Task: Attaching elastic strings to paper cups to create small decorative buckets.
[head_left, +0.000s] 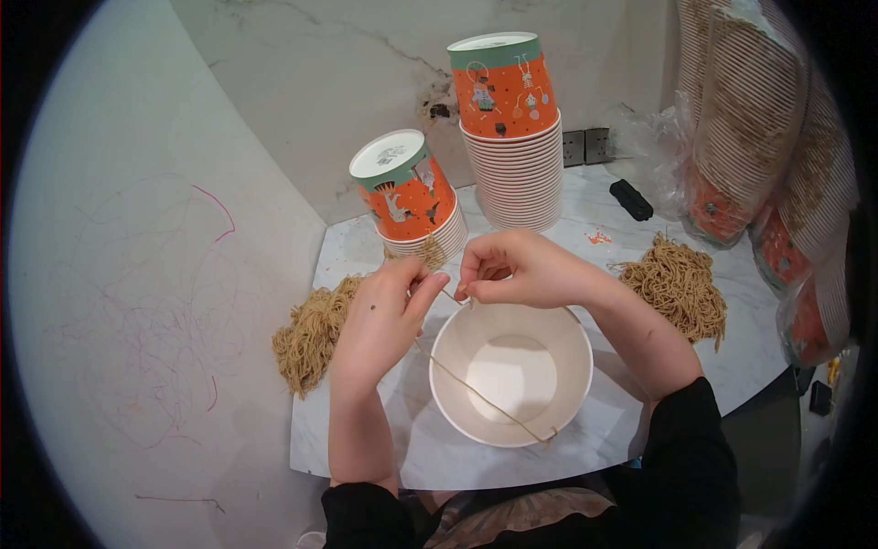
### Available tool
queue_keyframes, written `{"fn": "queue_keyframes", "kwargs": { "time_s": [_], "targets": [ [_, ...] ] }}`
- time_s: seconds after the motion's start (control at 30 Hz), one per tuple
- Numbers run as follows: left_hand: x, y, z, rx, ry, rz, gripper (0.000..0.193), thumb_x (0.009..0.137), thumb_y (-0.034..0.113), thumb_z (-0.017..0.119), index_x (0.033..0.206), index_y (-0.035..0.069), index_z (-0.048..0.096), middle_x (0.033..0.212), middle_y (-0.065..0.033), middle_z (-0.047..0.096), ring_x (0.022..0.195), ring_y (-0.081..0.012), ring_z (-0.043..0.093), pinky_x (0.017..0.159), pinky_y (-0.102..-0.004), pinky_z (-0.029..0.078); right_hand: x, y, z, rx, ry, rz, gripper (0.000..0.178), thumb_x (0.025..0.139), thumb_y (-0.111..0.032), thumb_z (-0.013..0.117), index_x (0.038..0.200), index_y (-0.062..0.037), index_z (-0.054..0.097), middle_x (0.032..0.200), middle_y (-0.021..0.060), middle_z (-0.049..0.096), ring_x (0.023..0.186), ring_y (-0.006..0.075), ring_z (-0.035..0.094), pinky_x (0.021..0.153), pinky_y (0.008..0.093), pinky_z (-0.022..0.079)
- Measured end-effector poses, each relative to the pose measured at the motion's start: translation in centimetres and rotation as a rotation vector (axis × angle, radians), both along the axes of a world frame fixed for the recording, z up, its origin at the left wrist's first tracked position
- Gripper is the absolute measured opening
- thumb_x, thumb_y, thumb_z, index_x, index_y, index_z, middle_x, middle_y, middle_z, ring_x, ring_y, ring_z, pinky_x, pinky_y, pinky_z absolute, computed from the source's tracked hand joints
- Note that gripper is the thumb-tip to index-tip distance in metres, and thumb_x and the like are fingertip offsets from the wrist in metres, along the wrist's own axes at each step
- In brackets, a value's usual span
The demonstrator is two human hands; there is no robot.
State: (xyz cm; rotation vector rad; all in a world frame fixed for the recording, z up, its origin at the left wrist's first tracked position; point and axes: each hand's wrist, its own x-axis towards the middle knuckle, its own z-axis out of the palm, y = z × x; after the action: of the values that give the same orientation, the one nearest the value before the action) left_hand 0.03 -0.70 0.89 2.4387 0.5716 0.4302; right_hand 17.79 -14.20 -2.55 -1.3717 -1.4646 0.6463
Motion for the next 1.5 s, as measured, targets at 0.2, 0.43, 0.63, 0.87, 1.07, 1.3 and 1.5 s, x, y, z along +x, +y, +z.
{"fn": "queue_keyframes", "kwargs": {
  "time_s": [0.2,0.43,0.63,0.87,1.07,1.3,1.5],
  "targets": [
    [0.3,0.0,-0.3,-0.066,-0.11,-0.166,0.025,0.098,0.023,0.068,0.089,0.001,0.061,0.067,0.0022,0.053,0.056,-0.0044,0.044,0.049,-0.0244,0.034,0.7,0.4,0.2,-0.118,0.18,0.015,0.008,0.091,-0.004,0.065,0.096,0.0031,0.064,0.089,0.005,0.071,0.081,0.0096,0.068,0.078,0.0243,0.054],
    [0.1,0.2,0.3,-0.139,0.05,-0.179,0.022,0.09,0.018,0.075,0.089,0.0,0.063,0.073,-0.0014,0.058,0.06,-0.0065,0.046,0.055,-0.0272,0.038,0.8,0.4,-0.2,-0.039,0.125,-0.118,0.011,0.091,-0.008,0.068,0.095,0.0024,0.069,0.083,0.0031,0.069,0.076,0.0084,0.064,0.071,0.0258,0.053],
    [0.3,0.3,-0.3,-0.079,-0.032,-0.224,0.015,0.09,0.011,0.073,0.091,0.0,0.062,0.076,0.0025,0.058,0.06,-0.0028,0.043,0.053,-0.0243,0.035,0.0,0.5,0.2,0.019,0.067,-0.127,0.011,0.094,-0.008,0.067,0.1,0.0017,0.069,0.085,0.002,0.069,0.079,0.0079,0.064,0.074,0.0253,0.053],
    [0.4,0.2,0.0,-0.015,0.011,-0.173,0.016,0.087,0.01,0.065,0.092,-0.004,0.062,0.087,-0.0136,0.066,0.076,-0.023,0.064,0.068,-0.0343,0.051,-0.1,0.5,0.2,0.126,0.019,-0.223,0.011,0.096,-0.007,0.065,0.101,0.0017,0.068,0.091,0.002,0.069,0.084,0.0085,0.065,0.074,0.0267,0.054],
    [0.4,0.1,-0.3,-0.019,-0.036,-0.15,0.015,0.087,0.009,0.066,0.094,-0.004,0.062,0.087,-0.0133,0.065,0.073,-0.0224,0.062,0.065,-0.034,0.05,-0.4,0.4,-0.1,0.149,-0.159,-0.336,0.011,0.093,-0.004,0.066,0.102,0.0026,0.069,0.092,0.009,0.068,0.083,0.0155,0.069,0.073,0.0307,0.055],
    [0.6,0.1,-0.3,-0.05,-0.145,-0.142,0.019,0.089,0.011,0.071,0.1,-0.003,0.062,0.091,-0.0097,0.064,0.063,-0.0141,0.053,0.058,-0.0315,0.044,-0.5,0.3,0.2,0.194,-0.335,-0.25,0.009,0.091,-0.002,0.068,0.1,0.001,0.071,0.089,0.0111,0.067,0.079,0.0206,0.069,0.07,0.0322,0.055],
    [0.9,0.6,-0.4,-0.225,-0.101,-0.137,0.015,0.091,0.01,0.071,0.098,0.0,0.063,0.086,-0.004,0.067,0.062,-0.0073,0.052,0.056,-0.0259,0.042,-0.8,-0.1,0.6,0.088,-0.174,-0.092,0.015,0.09,-0.005,0.068,0.104,0.0009,0.069,0.087,0.0133,0.072,0.078,0.0222,0.073,0.07,0.035,0.056]
  ]
}}
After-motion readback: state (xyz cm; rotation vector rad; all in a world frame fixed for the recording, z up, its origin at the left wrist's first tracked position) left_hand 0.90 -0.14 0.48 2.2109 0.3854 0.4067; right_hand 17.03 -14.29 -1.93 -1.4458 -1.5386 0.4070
